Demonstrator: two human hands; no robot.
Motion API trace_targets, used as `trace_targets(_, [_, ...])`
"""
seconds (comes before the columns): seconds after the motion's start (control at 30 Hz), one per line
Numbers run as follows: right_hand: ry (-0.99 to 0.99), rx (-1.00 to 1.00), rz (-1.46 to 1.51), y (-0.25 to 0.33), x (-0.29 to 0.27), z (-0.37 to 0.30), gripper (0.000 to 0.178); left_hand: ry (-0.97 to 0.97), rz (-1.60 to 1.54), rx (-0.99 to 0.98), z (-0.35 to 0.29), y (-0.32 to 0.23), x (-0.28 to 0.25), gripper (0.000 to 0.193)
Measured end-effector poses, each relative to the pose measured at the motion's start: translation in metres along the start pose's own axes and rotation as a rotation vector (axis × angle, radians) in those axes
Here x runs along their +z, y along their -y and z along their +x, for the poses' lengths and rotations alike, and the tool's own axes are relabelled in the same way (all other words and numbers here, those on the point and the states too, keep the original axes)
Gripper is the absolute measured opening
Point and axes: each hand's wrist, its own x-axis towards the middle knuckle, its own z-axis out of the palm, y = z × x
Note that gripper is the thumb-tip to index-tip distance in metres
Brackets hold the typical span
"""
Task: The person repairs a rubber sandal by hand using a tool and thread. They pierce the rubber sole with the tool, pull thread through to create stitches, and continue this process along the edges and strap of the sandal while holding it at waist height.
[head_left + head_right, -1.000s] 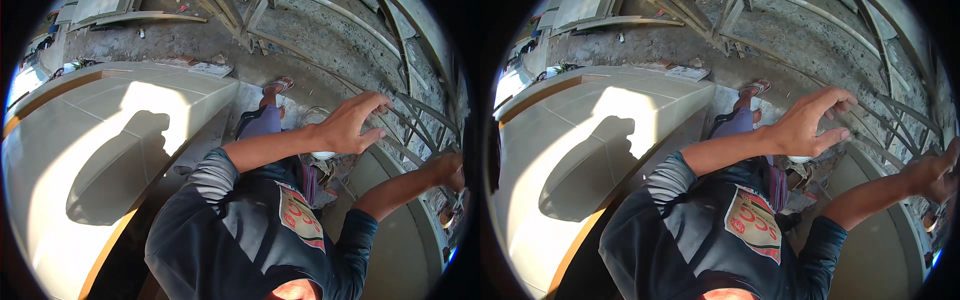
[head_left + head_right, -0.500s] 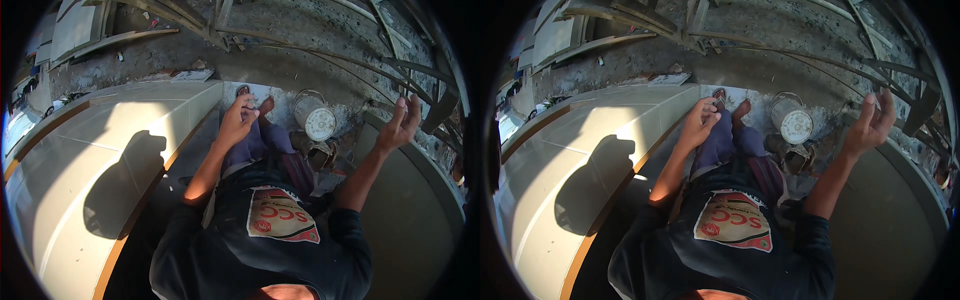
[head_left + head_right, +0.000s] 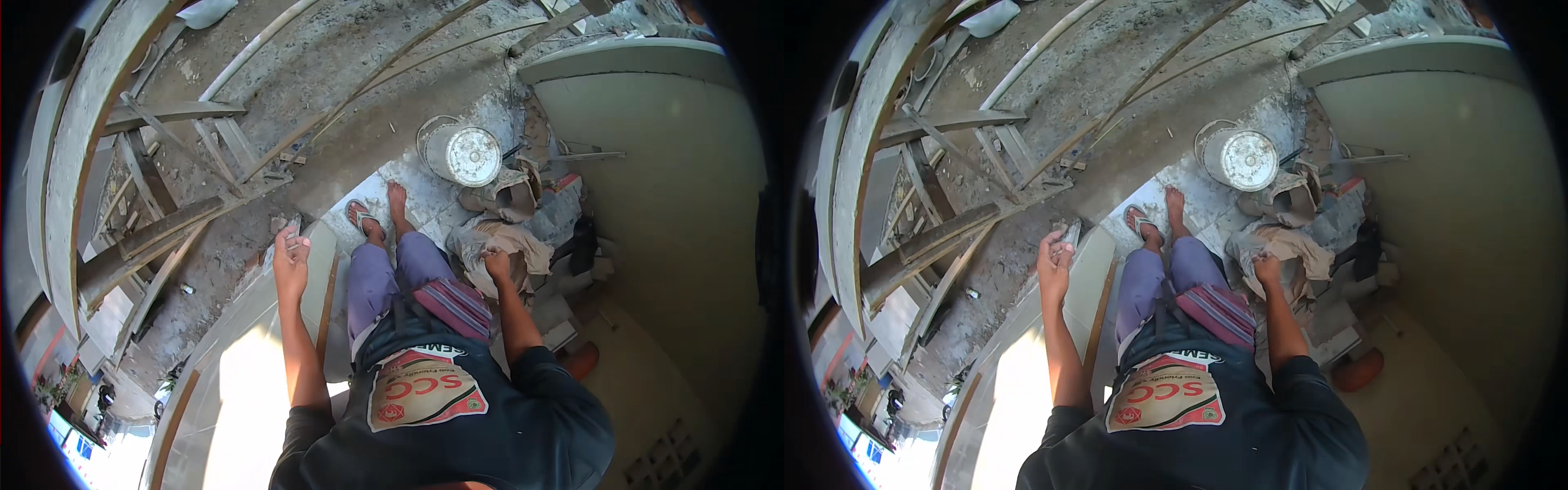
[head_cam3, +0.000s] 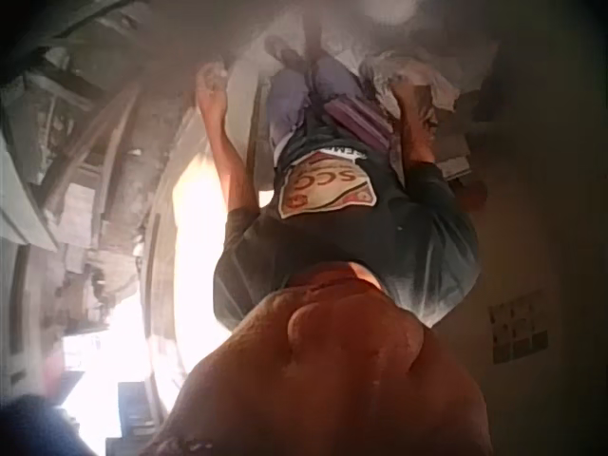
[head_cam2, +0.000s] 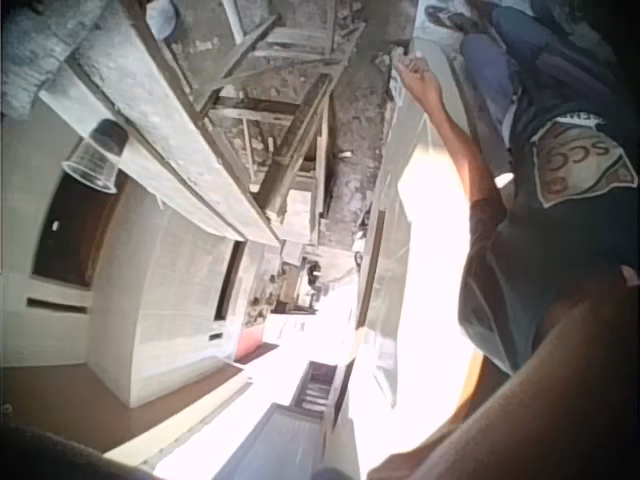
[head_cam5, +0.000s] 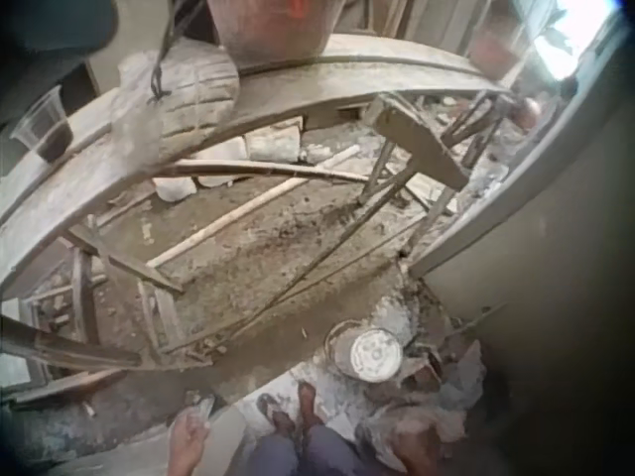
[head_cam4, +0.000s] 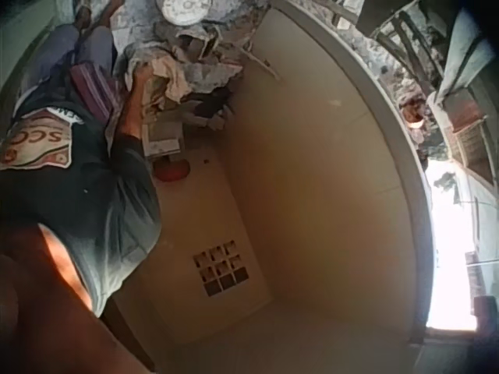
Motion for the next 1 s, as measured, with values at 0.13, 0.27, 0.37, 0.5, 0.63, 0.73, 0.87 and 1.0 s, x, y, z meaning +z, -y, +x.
trace_targets(0.13, [-0.036,0.226,-0.001,-0.075,0.004,-0.053,0.028,0.129,0.125,0.075,0.033,-0.014,0.018,0.042])
trace_targets(0.27, [-0.089,0.350,0.131,-0.096,0.038,-0.094,0.024,0.267,0.207,0.121,0.058,-0.024,0.028,0.041])
trace_targets(0.37, [-0.062,0.457,0.263,-0.098,0.053,-0.102,0.022,0.322,0.266,0.136,0.067,-0.039,0.053,0.041])
trace_targets(0.5, [-0.059,0.494,0.324,-0.103,0.074,-0.089,0.030,0.405,0.426,0.130,0.081,-0.055,0.084,0.041])
trace_targets(0.63, [-0.153,0.423,0.372,-0.129,0.084,-0.039,0.020,0.405,0.559,0.183,0.100,-0.071,0.132,0.043])
trace_targets(0.73, [-0.174,0.396,0.565,-0.123,0.082,0.010,0.024,0.376,0.520,0.166,0.115,-0.075,0.154,0.042])
trace_targets(0.87, [-0.108,0.369,0.693,-0.115,0.059,0.078,0.028,0.402,0.494,0.204,0.136,-0.075,0.216,0.039])
trace_targets(1.0, [-0.094,0.292,0.701,-0.083,0.042,0.125,0.034,0.385,0.507,0.216,0.154,-0.065,0.288,0.036])
